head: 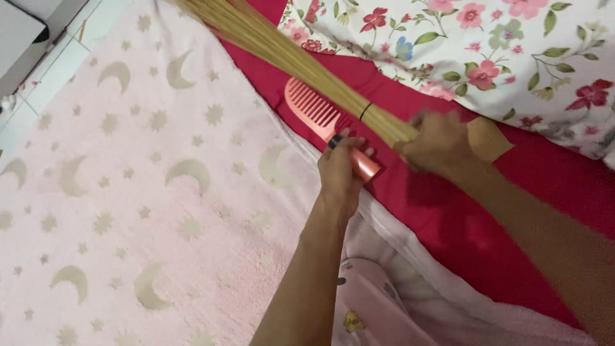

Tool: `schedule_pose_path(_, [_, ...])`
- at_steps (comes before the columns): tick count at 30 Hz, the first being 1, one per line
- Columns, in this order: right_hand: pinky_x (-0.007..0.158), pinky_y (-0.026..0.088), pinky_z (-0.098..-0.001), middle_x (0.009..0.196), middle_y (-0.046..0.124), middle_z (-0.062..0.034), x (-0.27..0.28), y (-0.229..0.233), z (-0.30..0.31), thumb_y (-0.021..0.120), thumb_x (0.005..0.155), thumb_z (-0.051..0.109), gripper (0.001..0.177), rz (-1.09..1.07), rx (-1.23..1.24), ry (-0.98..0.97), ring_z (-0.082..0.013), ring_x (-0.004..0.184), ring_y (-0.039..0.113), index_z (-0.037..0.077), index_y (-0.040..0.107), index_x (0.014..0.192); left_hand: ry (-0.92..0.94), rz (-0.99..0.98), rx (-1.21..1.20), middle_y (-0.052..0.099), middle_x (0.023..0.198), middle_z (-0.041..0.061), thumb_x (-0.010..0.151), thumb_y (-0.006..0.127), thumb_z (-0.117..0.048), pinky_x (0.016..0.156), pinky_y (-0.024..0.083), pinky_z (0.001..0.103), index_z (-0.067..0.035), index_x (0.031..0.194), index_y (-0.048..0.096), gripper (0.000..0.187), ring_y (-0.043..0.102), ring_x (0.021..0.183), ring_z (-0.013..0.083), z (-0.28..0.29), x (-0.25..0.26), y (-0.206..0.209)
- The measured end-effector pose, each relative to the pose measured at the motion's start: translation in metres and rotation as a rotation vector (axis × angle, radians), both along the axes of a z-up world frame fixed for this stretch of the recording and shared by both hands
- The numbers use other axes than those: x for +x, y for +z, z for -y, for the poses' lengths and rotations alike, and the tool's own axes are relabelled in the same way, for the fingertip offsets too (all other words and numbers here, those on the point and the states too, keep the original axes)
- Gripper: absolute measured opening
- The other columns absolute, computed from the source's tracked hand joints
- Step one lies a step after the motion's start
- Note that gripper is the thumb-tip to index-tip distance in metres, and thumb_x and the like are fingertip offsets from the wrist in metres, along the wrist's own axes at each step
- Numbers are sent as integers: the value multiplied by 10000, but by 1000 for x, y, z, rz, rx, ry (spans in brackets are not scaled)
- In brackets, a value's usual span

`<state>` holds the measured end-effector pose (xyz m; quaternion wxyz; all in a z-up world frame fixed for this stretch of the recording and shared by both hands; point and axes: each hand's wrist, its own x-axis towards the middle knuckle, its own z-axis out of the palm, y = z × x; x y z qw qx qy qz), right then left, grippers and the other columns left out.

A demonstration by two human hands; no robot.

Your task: Tidying and organizing pillows and objects on a bed.

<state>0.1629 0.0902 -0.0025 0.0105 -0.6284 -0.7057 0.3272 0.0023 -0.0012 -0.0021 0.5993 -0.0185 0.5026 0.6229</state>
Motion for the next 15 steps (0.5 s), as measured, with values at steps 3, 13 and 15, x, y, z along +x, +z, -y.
schedule_pose_path(3, [709,565,-423,767,720,-180,8,-11,28,905,675,388,586,66,178,92,-295,702,708,14,693,1074,-9,-32,-33,639,969,76,916,574,-106,735,567,441,-19,1208,525,308,632,847,214,6,1,5])
schedule_pose_path(13, [465,471,-431,693,627,-176,32,38,135,624,870,430,512,-351,-382,-158,-257,491,561,4,637,1152,11,-62,11,600,1029,101,901,573,-119,755,552,411,12,1206,577,332,626,903,233,32,18,-4])
schedule_pose_path(15, [576,530,-365,738,741,-97,39,39,152,772,792,418,607,-198,-199,-120,-160,596,686,79,653,1282,-27,-53,12,618,1039,114,908,518,-168,733,569,420,-1,1210,576,350,639,911,243,40,23,8])
